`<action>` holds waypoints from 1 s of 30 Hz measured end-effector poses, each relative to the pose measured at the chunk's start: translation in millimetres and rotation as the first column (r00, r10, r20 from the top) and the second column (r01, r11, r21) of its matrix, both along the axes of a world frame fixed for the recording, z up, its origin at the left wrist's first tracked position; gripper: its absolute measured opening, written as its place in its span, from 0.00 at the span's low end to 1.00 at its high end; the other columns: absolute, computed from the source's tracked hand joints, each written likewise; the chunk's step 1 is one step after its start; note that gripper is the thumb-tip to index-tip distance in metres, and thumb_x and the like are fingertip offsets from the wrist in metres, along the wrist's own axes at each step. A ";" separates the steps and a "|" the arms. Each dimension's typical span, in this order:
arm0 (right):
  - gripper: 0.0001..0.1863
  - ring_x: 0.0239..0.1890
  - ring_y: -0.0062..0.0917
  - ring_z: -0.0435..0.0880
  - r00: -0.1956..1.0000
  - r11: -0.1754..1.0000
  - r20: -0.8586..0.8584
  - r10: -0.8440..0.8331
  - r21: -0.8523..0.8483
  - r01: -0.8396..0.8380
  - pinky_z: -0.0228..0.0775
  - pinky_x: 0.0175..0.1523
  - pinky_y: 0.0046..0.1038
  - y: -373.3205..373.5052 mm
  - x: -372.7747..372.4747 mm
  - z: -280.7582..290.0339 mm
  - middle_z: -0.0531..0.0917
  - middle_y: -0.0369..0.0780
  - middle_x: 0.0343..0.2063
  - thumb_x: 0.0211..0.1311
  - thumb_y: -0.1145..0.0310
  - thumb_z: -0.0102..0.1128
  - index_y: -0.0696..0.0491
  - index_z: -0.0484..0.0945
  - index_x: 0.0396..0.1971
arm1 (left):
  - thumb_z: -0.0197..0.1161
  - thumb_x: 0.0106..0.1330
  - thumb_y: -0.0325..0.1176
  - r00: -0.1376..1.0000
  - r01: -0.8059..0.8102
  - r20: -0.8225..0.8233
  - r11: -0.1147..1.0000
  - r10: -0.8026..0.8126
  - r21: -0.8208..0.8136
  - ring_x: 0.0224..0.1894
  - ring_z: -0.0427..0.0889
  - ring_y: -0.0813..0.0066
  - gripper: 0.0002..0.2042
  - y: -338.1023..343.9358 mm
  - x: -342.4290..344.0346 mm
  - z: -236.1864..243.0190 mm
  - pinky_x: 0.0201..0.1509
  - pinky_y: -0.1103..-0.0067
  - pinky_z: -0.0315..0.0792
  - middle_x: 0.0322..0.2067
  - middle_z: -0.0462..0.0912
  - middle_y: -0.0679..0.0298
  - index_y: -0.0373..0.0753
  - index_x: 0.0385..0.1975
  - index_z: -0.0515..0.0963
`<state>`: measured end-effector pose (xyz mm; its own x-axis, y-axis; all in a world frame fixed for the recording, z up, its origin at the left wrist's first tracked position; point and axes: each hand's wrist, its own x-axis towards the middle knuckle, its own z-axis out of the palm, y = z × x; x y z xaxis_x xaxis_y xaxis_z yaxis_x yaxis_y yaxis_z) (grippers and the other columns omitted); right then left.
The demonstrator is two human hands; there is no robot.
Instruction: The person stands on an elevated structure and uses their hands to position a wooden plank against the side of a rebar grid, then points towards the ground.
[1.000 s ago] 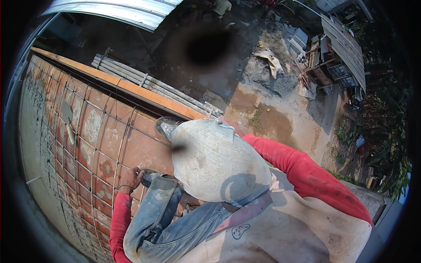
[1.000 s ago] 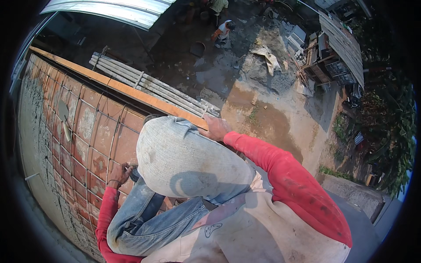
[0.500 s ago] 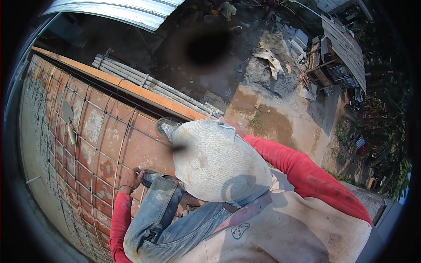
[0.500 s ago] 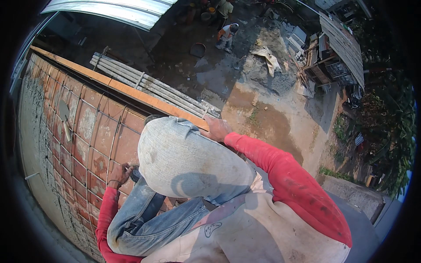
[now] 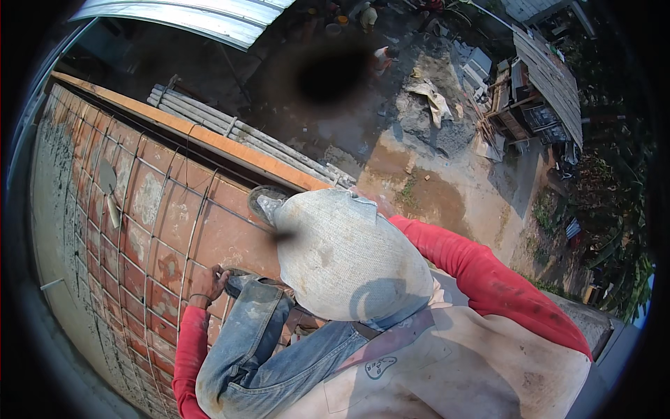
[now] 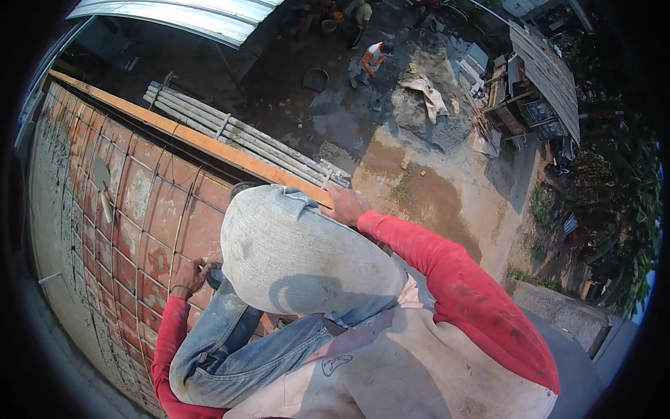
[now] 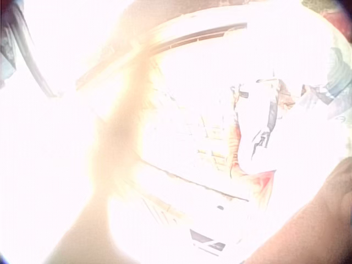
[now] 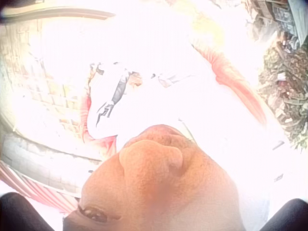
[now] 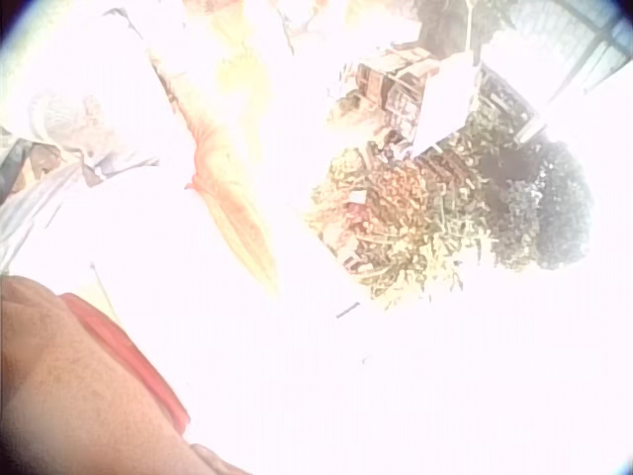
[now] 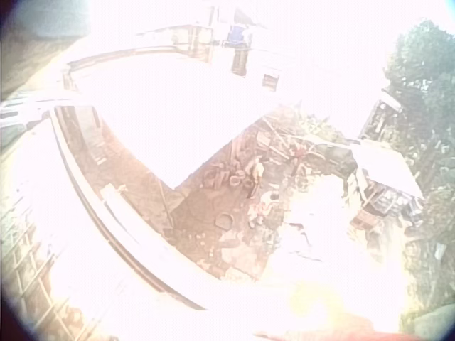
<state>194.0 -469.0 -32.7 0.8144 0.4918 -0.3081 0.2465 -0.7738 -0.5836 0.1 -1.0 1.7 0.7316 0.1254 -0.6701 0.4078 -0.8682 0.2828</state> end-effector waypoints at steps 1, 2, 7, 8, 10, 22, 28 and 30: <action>0.30 0.45 0.47 0.83 1.000 1.000 0.005 0.002 -0.010 -0.002 0.75 0.48 0.48 0.5 -0.4 1.5 0.83 0.48 0.45 0.60 0.46 0.61 0.51 0.69 0.54 | 0.63 0.65 0.48 1.000 0.001 -0.012 1.000 -0.001 0.005 0.32 0.85 0.52 0.17 -0.1 0.4 0.5 0.37 0.63 0.77 0.26 0.84 0.50 0.37 0.36 0.82; 0.30 0.45 0.47 0.83 1.000 1.000 0.009 0.004 -0.020 -0.003 0.75 0.48 0.48 0.9 -1.0 3.2 0.83 0.48 0.45 0.60 0.46 0.61 0.52 0.69 0.55 | 0.63 0.65 0.48 1.000 0.001 -0.012 1.000 -0.001 0.006 0.32 0.85 0.52 0.17 0.1 0.1 0.5 0.37 0.63 0.77 0.26 0.84 0.50 0.37 0.36 0.82; 0.30 0.47 0.47 0.83 1.000 1.000 -0.020 0.000 -0.001 0.000 0.75 0.49 0.48 1.5 -0.1 7.4 0.82 0.49 0.47 0.60 0.46 0.61 0.52 0.68 0.53 | 0.63 0.65 0.47 1.000 0.007 0.011 1.000 -0.007 0.003 0.32 0.85 0.52 0.17 2.0 -2.7 -2.9 0.38 0.63 0.77 0.26 0.84 0.51 0.37 0.36 0.83; 0.30 0.47 0.47 0.83 1.000 1.000 -0.020 0.000 -0.002 0.000 0.75 0.49 0.48 2.0 0.4 9.4 0.82 0.49 0.47 0.60 0.46 0.61 0.52 0.68 0.53 | 0.63 0.65 0.47 1.000 0.008 0.011 1.000 -0.008 0.002 0.32 0.85 0.52 0.17 2.2 -2.7 -3.8 0.38 0.63 0.77 0.26 0.84 0.51 0.37 0.36 0.83; 0.29 0.47 0.47 0.83 0.999 0.999 -0.047 0.002 -0.037 -0.004 0.75 0.48 0.49 3.2 1.2 13.6 0.82 0.48 0.47 0.61 0.46 0.61 0.52 0.68 0.52 | 0.63 0.65 0.47 1.000 0.016 0.003 1.000 -0.016 0.006 0.32 0.85 0.53 0.17 2.4 -2.7 -5.1 0.38 0.63 0.77 0.26 0.84 0.51 0.37 0.36 0.83; 0.29 0.45 0.47 0.83 1.000 1.000 0.014 0.002 0.026 -0.002 0.75 0.47 0.48 -1.5 -1.5 -0.8 0.82 0.48 0.46 0.61 0.46 0.61 0.51 0.69 0.52 | 0.63 0.65 0.47 1.000 0.004 -0.024 1.000 -0.004 0.006 0.32 0.85 0.52 0.17 0.1 0.1 0.1 0.38 0.63 0.77 0.25 0.84 0.51 0.37 0.36 0.82; 0.29 0.44 0.47 0.84 1.000 1.000 0.010 -0.008 0.013 0.008 0.76 0.46 0.48 0.7 -1.1 2.4 0.82 0.48 0.45 0.60 0.46 0.61 0.51 0.69 0.52 | 0.63 0.65 0.48 1.000 0.007 -0.005 1.000 -0.007 0.007 0.32 0.85 0.52 0.18 0.1 -0.9 -0.5 0.38 0.63 0.77 0.25 0.84 0.50 0.37 0.36 0.82; 0.29 0.44 0.47 0.84 0.999 1.000 -0.044 -0.007 0.003 0.007 0.76 0.46 0.48 2.3 1.9 6.7 0.83 0.48 0.45 0.60 0.46 0.61 0.51 0.69 0.53 | 0.63 0.65 0.48 1.000 0.005 0.006 1.000 -0.005 -0.005 0.32 0.85 0.52 0.18 2.4 -3.2 -3.4 0.38 0.63 0.76 0.25 0.84 0.50 0.37 0.36 0.82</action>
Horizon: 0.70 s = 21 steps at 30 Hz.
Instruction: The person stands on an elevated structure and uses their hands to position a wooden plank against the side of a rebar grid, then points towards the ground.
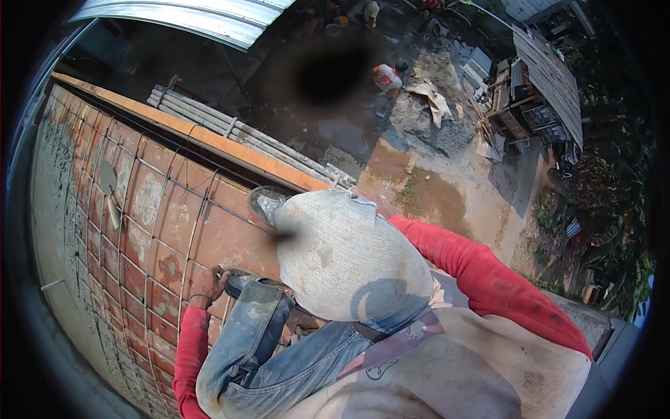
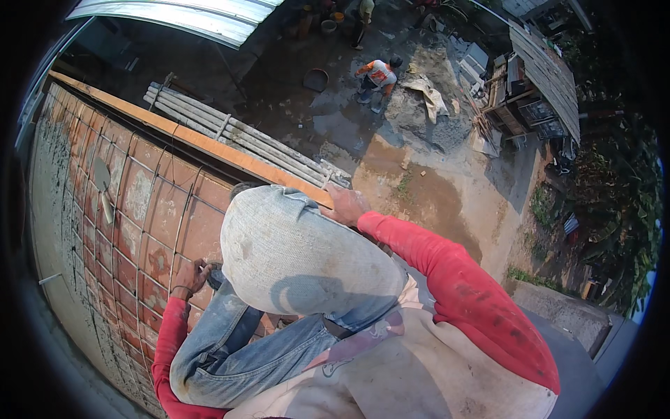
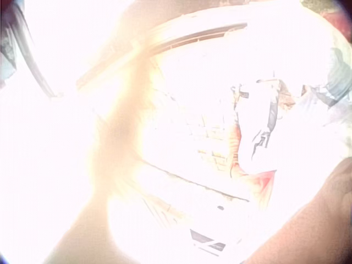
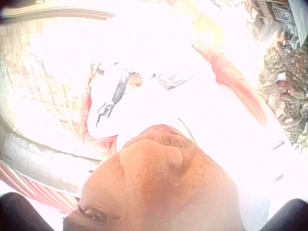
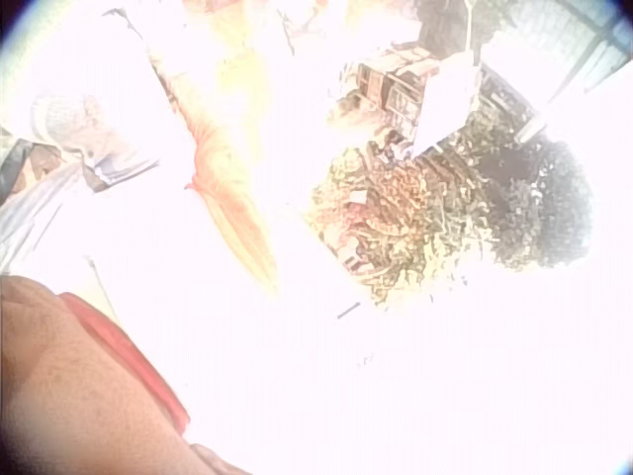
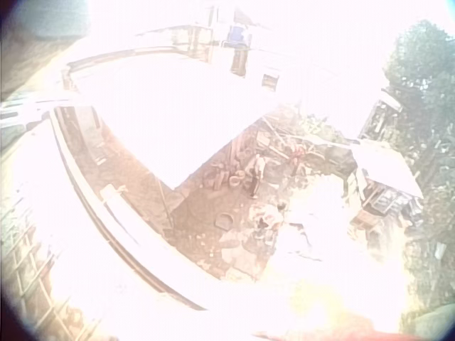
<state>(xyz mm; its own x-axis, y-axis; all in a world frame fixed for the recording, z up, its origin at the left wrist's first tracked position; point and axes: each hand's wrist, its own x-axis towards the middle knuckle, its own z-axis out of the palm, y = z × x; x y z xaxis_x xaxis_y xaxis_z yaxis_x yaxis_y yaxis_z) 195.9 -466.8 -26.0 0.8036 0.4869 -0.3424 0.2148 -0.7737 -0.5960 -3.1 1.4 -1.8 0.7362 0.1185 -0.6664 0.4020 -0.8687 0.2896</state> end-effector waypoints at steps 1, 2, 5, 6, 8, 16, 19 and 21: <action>0.29 0.44 0.46 0.84 0.999 1.000 -0.055 0.000 -0.009 -0.001 0.76 0.46 0.48 0.7 1.4 1.8 0.83 0.48 0.45 0.60 0.46 0.61 0.51 0.69 0.53 | 0.63 0.65 0.48 1.000 -0.001 0.011 1.000 0.002 -0.012 0.32 0.85 0.52 0.18 0.9 -0.9 -1.3 0.38 0.63 0.76 0.25 0.84 0.50 0.36 0.36 0.82; 0.29 0.44 0.46 0.84 0.999 1.000 -0.055 0.000 -0.010 -0.001 0.76 0.46 0.48 0.8 1.7 2.3 0.83 0.48 0.45 0.60 0.46 0.61 0.51 0.69 0.53 | 0.63 0.65 0.48 1.000 -0.001 0.011 1.000 0.001 -0.012 0.32 0.85 0.52 0.18 0.9 -0.8 -1.8 0.38 0.63 0.76 0.25 0.84 0.50 0.36 0.36 0.82; 0.29 0.44 0.46 0.84 0.997 0.999 -0.081 0.001 -0.041 -0.004 0.76 0.46 0.47 1.9 2.9 4.6 0.83 0.48 0.45 0.60 0.47 0.62 0.51 0.69 0.53 | 0.63 0.65 0.47 1.000 -0.008 0.002 1.000 0.008 -0.020 0.31 0.85 0.52 0.18 0.6 -0.4 -2.0 0.38 0.63 0.76 0.24 0.84 0.50 0.36 0.36 0.82; 0.29 0.44 0.46 0.84 0.995 0.998 -0.097 0.000 -0.059 -0.006 0.76 0.47 0.47 3.0 3.5 6.5 0.83 0.48 0.45 0.60 0.47 0.62 0.51 0.69 0.53 | 0.63 0.65 0.47 1.000 -0.006 0.001 1.000 0.006 -0.017 0.31 0.85 0.52 0.17 0.5 -0.2 -1.4 0.38 0.63 0.76 0.24 0.84 0.50 0.36 0.36 0.82; 0.29 0.44 0.46 0.84 0.994 0.997 -0.113 0.000 -0.076 -0.008 0.76 0.47 0.47 4.9 4.8 12.8 0.83 0.48 0.45 0.60 0.47 0.62 0.52 0.69 0.53 | 0.63 0.65 0.47 1.000 -0.005 0.000 1.000 0.005 -0.013 0.31 0.85 0.52 0.17 0.5 -0.4 -1.4 0.38 0.63 0.76 0.23 0.84 0.50 0.36 0.36 0.82; 0.30 0.45 0.47 0.83 0.999 0.998 -0.030 0.036 -0.058 -0.037 0.76 0.47 0.47 2.1 2.2 9.0 0.82 0.49 0.46 0.61 0.45 0.60 0.53 0.68 0.53 | 0.62 0.65 0.47 1.000 0.008 -0.004 1.000 -0.008 -0.003 0.33 0.85 0.51 0.17 -1.5 2.2 1.0 0.39 0.63 0.77 0.26 0.84 0.49 0.36 0.36 0.82; 0.30 0.44 0.47 0.83 0.997 0.999 0.069 0.039 -0.017 -0.038 0.76 0.47 0.47 0.1 -0.8 1.7 0.82 0.49 0.45 0.61 0.45 0.60 0.54 0.68 0.52 | 0.62 0.65 0.47 1.000 -0.001 -0.020 1.000 0.001 -0.004 0.33 0.85 0.51 0.17 -0.8 1.9 1.6 0.39 0.63 0.77 0.26 0.84 0.49 0.37 0.36 0.82; 0.30 0.44 0.47 0.83 0.997 0.999 0.071 0.043 -0.017 -0.042 0.76 0.47 0.47 0.3 -0.5 0.4 0.82 0.49 0.45 0.61 0.45 0.60 0.54 0.68 0.52 | 0.62 0.65 0.47 1.000 0.001 -0.010 1.000 -0.001 -0.007 0.33 0.85 0.51 0.17 0.9 0.8 -0.6 0.39 0.63 0.77 0.26 0.84 0.49 0.37 0.36 0.82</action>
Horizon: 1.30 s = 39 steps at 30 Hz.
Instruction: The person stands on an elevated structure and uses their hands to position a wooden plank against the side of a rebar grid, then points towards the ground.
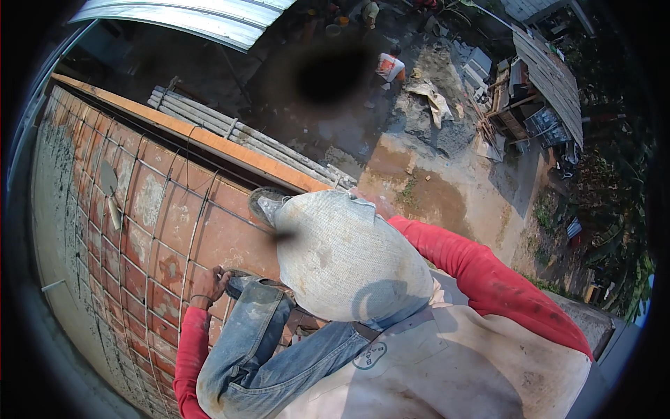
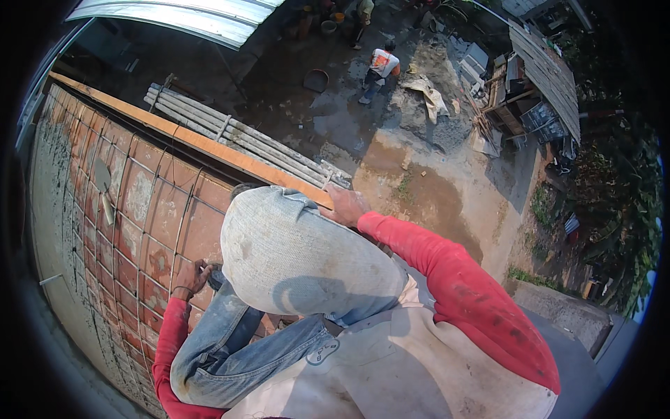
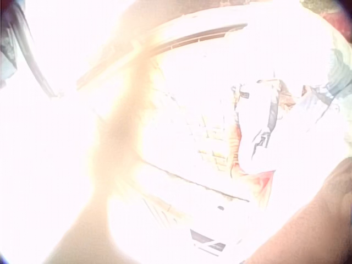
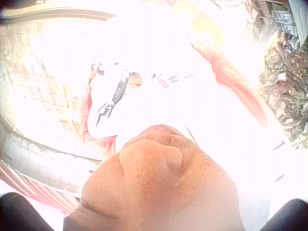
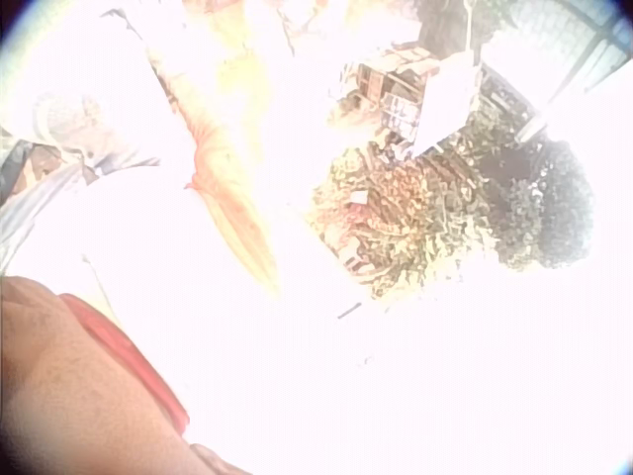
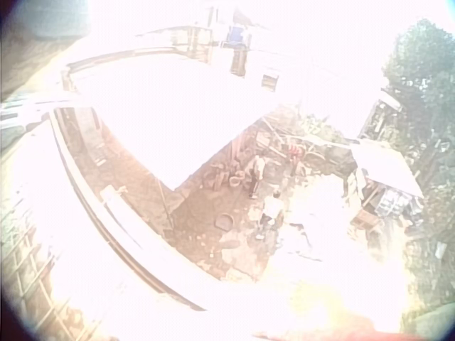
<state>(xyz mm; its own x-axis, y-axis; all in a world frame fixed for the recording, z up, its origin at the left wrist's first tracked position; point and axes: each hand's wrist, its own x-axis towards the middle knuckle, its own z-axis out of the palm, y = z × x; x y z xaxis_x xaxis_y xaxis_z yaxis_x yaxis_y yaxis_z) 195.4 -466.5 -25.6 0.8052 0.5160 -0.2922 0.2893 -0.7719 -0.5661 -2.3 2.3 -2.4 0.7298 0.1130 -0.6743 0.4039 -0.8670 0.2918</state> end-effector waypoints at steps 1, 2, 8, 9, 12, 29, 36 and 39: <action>0.30 0.44 0.47 0.83 1.000 1.000 0.003 0.004 -0.001 -0.004 0.75 0.47 0.47 0.1 0.1 -0.7 0.82 0.49 0.45 0.61 0.45 0.60 0.54 0.68 0.52 | 0.63 0.65 0.47 1.000 0.003 0.010 1.000 -0.003 -0.004 0.33 0.85 0.51 0.17 0.7 -0.5 -0.6 0.38 0.63 0.77 0.26 0.84 0.50 0.37 0.36 0.82; 0.30 0.44 0.47 0.83 1.000 1.000 0.003 0.003 -0.001 -0.003 0.75 0.47 0.47 -0.7 0.1 -2.1 0.82 0.49 0.45 0.61 0.45 0.60 0.54 0.68 0.52 | 0.63 0.65 0.47 1.000 0.003 0.011 1.000 -0.003 -0.004 0.33 0.85 0.51 0.17 0.0 0.6 0.1 0.38 0.63 0.77 0.26 0.84 0.50 0.37 0.36 0.82; 0.31 0.44 0.48 0.83 1.000 0.999 0.020 -0.008 0.043 0.007 0.75 0.47 0.48 -4.3 -0.9 -14.0 0.82 0.50 0.44 0.61 0.44 0.59 0.55 0.69 0.52 | 0.63 0.65 0.47 1.000 0.007 -0.020 0.999 -0.006 0.032 0.32 0.85 0.52 0.17 -1.1 2.1 1.2 0.38 0.62 0.77 0.25 0.84 0.50 0.38 0.37 0.82; 0.32 0.44 0.48 0.83 1.000 0.999 0.026 -0.010 0.051 0.009 0.75 0.47 0.48 -4.6 -1.0 -15.6 0.82 0.50 0.44 0.61 0.44 0.59 0.55 0.69 0.53 | 0.63 0.65 0.47 1.000 0.006 -0.019 0.999 -0.006 0.033 0.32 0.85 0.52 0.17 -1.6 2.5 2.1 0.38 0.62 0.77 0.25 0.84 0.50 0.37 0.36 0.82; 0.32 0.44 0.48 0.83 1.000 0.999 0.000 -0.019 0.041 0.019 0.76 0.46 0.48 -3.2 -0.4 -11.6 0.83 0.50 0.44 0.61 0.44 0.60 0.54 0.69 0.53 | 0.63 0.65 0.47 1.000 0.009 -0.017 1.000 -0.008 0.029 0.32 0.85 0.52 0.17 -2.5 3.6 4.3 0.38 0.62 0.77 0.25 0.84 0.50 0.37 0.36 0.82; 0.31 0.44 0.48 0.83 0.998 0.998 -0.067 -0.007 -0.065 0.002 0.75 0.47 0.48 -0.1 2.0 -0.5 0.82 0.50 0.44 0.61 0.45 0.60 0.54 0.69 0.54 | 0.62 0.65 0.47 1.000 -0.002 -0.013 1.000 0.002 0.017 0.33 0.85 0.52 0.17 -5.5 6.0 9.8 0.39 0.63 0.77 0.26 0.84 0.50 0.37 0.36 0.82; 0.30 0.46 0.48 0.83 0.998 1.000 -0.049 -0.025 0.011 0.025 0.75 0.47 0.48 -0.6 -0.2 -0.4 0.81 0.49 0.47 0.61 0.46 0.60 0.53 0.68 0.53 | 0.63 0.65 0.47 1.000 -0.011 -0.018 1.000 0.012 0.016 0.32 0.85 0.53 0.17 -4.2 4.3 7.0 0.38 0.64 0.77 0.26 0.84 0.50 0.36 0.36 0.82; 0.30 0.45 0.48 0.83 1.000 0.999 0.013 -0.014 0.031 0.013 0.75 0.47 0.48 -2.2 -1.1 -4.3 0.81 0.49 0.47 0.61 0.46 0.61 0.53 0.68 0.53 | 0.63 0.65 0.47 1.000 -0.013 -0.016 1.000 0.013 0.012 0.32 0.85 0.53 0.17 -3.0 3.1 5.0 0.38 0.63 0.77 0.26 0.84 0.50 0.36 0.36 0.82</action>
